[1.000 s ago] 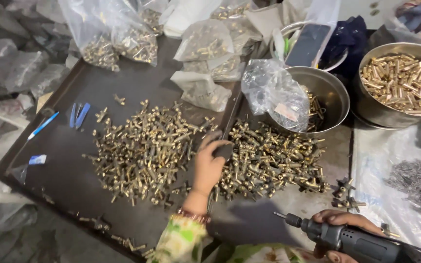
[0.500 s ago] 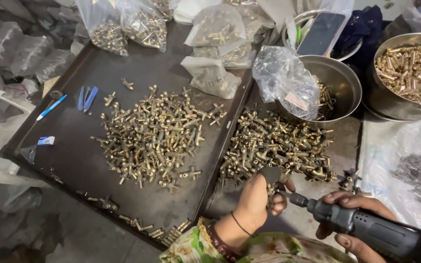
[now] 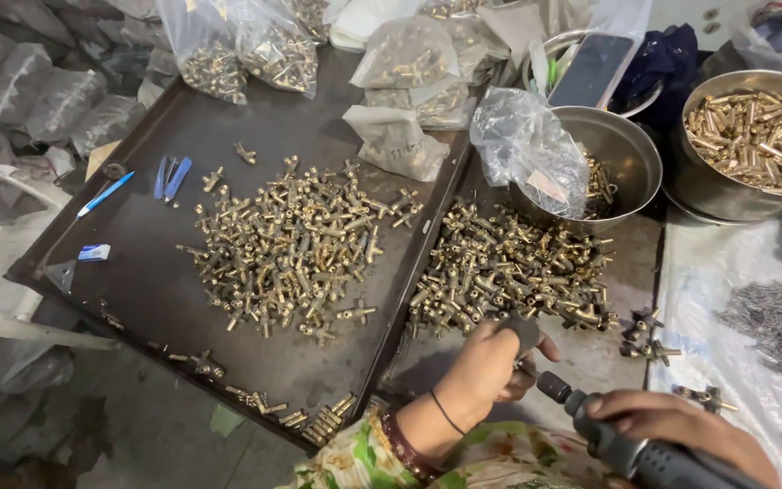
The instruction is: The recorder is assembling small brass valves or fittings using an electric screwdriver at a workbench.
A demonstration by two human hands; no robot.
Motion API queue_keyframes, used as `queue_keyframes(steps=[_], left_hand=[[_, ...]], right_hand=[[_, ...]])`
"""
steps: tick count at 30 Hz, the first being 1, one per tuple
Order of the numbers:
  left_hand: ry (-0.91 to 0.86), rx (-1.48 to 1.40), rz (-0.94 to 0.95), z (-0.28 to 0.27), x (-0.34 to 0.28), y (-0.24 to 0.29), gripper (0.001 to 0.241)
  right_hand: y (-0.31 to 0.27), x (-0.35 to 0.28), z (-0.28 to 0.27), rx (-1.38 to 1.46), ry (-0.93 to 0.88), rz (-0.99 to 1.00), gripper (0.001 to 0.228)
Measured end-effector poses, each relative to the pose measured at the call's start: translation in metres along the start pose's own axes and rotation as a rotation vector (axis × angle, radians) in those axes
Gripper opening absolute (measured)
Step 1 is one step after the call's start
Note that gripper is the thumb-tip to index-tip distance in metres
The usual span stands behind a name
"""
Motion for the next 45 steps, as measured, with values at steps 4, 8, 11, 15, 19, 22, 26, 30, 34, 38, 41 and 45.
queue_keyframes(steps=[4,8,11,15,19,22,26,30,34,38,41,45], left_hand=[[-0.01,0.031,-0.016,0.002,-0.002,0.0,0.03],[0.002,-0.033,0.026,-0.008,0.005,-0.001,0.033],[-0.039,-0.033,0.036,-0.006,0.006,-0.004,0.034],[-0.088,-0.016,0.029,-0.002,0.005,-0.001,0.033],[-0.099,-0.022,0.048,0.0,0.003,0.006,0.035],[-0.126,-0.004,0.083,0.0,0.003,0.011,0.036],[-0.142,0.006,0.114,0.002,0.004,0.012,0.033],[-0.105,0.118,0.128,-0.011,0.011,0.012,0.034],[0.418,0.877,0.225,-0.069,-0.013,0.096,0.034],[0.975,1.502,0.704,-0.072,-0.063,0.17,0.027],[0.818,1.708,0.615,-0.092,-0.02,0.121,0.034],[0.583,2.164,0.383,-0.102,0.025,0.067,0.018]], right_hand=[[0.019,-0.011,0.0,0.253,-0.094,0.211,0.033],[-0.006,0.001,-0.005,0.026,-0.095,0.103,0.023],[0.0,-0.001,-0.005,0.033,-0.128,0.114,0.023],[-0.001,0.002,-0.003,0.011,-0.136,0.099,0.021],[0.0,0.007,-0.004,-0.005,-0.165,0.099,0.022],[-0.001,0.009,-0.006,0.026,-0.15,0.081,0.023],[0.004,0.005,-0.004,0.075,-0.17,0.122,0.027],[0.021,-0.005,-0.006,0.022,-0.073,0.136,0.023],[0.035,-0.016,-0.005,0.045,0.009,0.141,0.03],[0.035,-0.014,-0.009,0.078,0.156,0.14,0.048],[0.028,-0.006,0.003,0.097,0.185,0.133,0.048],[0.064,-0.027,0.008,0.317,0.001,0.216,0.034]])
Point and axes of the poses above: each hand's wrist, its own x-axis towards the middle knuckle, its own z-axis out of the palm, y = z × x, the point moved 9 cm from there along x, towards the middle knuckle, and after that the axes turned 4 degrees about -y, right-handed, at the moved point
